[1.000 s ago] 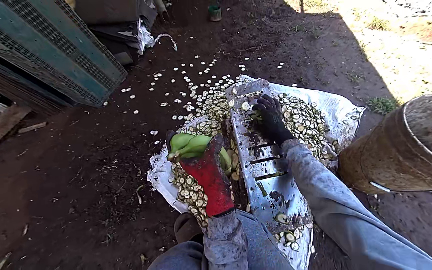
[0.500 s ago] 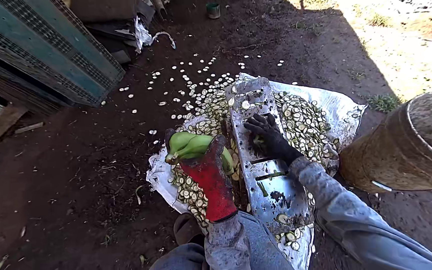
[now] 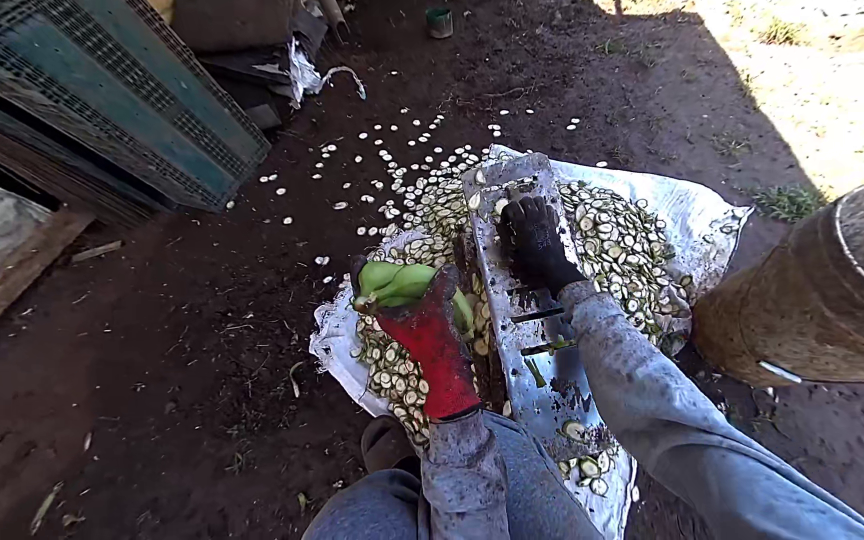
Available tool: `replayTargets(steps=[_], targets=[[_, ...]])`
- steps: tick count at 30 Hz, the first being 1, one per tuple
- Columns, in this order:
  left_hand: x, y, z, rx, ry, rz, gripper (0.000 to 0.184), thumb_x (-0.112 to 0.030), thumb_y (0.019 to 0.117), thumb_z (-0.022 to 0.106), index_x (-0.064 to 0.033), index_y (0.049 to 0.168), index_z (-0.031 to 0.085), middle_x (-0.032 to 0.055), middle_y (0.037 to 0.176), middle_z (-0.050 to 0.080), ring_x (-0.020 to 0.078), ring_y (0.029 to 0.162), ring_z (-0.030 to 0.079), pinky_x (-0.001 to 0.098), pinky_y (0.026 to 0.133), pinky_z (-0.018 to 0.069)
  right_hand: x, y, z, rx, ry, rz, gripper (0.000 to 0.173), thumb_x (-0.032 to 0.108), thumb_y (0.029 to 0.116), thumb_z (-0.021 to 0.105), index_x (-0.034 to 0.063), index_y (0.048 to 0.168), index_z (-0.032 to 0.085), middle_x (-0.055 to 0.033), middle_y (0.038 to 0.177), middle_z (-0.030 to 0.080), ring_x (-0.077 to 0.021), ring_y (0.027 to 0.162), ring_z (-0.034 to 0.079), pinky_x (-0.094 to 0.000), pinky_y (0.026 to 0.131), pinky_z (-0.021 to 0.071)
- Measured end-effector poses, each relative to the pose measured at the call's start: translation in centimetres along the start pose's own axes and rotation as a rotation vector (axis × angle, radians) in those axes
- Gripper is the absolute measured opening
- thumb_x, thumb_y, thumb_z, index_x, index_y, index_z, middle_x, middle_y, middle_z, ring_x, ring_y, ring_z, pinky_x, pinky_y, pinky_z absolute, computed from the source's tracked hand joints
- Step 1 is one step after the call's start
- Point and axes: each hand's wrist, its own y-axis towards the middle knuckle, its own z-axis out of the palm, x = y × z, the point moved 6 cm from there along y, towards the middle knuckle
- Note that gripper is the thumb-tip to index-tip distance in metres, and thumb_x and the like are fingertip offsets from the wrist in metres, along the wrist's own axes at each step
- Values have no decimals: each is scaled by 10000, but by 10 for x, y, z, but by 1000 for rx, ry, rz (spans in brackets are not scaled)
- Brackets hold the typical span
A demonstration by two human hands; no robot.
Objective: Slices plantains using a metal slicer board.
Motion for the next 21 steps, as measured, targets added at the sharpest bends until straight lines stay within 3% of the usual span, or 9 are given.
replayTargets(steps=[3,5,7,9,11,14,16,18,21], targets=[[-1,3,-4,31,-38,-11,709,-147,769,891,-54,1346,490,66,1053,671,117,895,681,311,744,602,14,-109,-17,-135,133,-74,310,212,975,566,138,1248,693,-147,1032,659,-364,1032,618,-549,879,494],[-6,2,-7,32,-64,-13,652,-152,780,880,-64,1311,512,41,1004,673,108,852,680,303,714,596,25,-197,-30,-181,187,-90,323,250,924,604,184,1208,742,-110,882,658,-318,886,637,-506,817,513],[-14,-2,-6,34,-121,-11,630,-106,781,869,-61,1294,505,37,1010,672,111,870,688,309,727,605,35,-236,-41,-166,219,-135,293,295,950,577,233,1200,718,-70,882,615,-251,894,598,-402,871,477],[-15,-8,-4,59,-151,-16,643,-101,792,859,-64,1319,493,42,1037,671,122,899,689,318,745,609,30,-209,-38,-164,282,-160,286,245,950,603,193,1200,731,-92,887,629,-258,877,607,-407,866,484],[-13,-10,-1,67,-126,-13,703,-119,788,864,-62,1360,459,50,1062,662,118,926,684,310,764,604,9,-134,-19,-157,287,-161,334,150,893,623,126,1197,761,-146,927,691,-328,898,646,-494,834,512],[-3,-5,0,45,-74,1,745,-130,766,886,-51,1376,465,76,1076,665,129,919,682,325,758,601,-19,-16,6,-136,172,-112,318,183,948,570,148,1214,740,-181,1076,666,-385,1079,615,-560,943,466],[-1,-1,-3,13,-39,-25,768,-133,755,896,-47,1378,455,82,1078,657,132,917,677,331,759,598,-25,17,14,-115,148,-95,309,188,947,579,131,1210,732,-171,1270,659,-389,1268,566,-582,1088,387],[-1,0,-6,3,-21,-54,788,-145,756,895,-47,1395,445,89,1076,651,141,902,666,339,743,587,-20,-7,9,-84,211,-87,317,125,951,581,66,1234,710,-155,1371,635,-356,1367,518,-541,1187,322],[-7,-4,-8,22,-88,-43,682,-134,776,872,-74,1332,481,46,1030,658,112,877,673,301,724,592,-3,-122,-13,-57,288,-130,406,139,953,579,72,1347,648,-118,1457,585,-299,1455,438,-520,1259,236]])
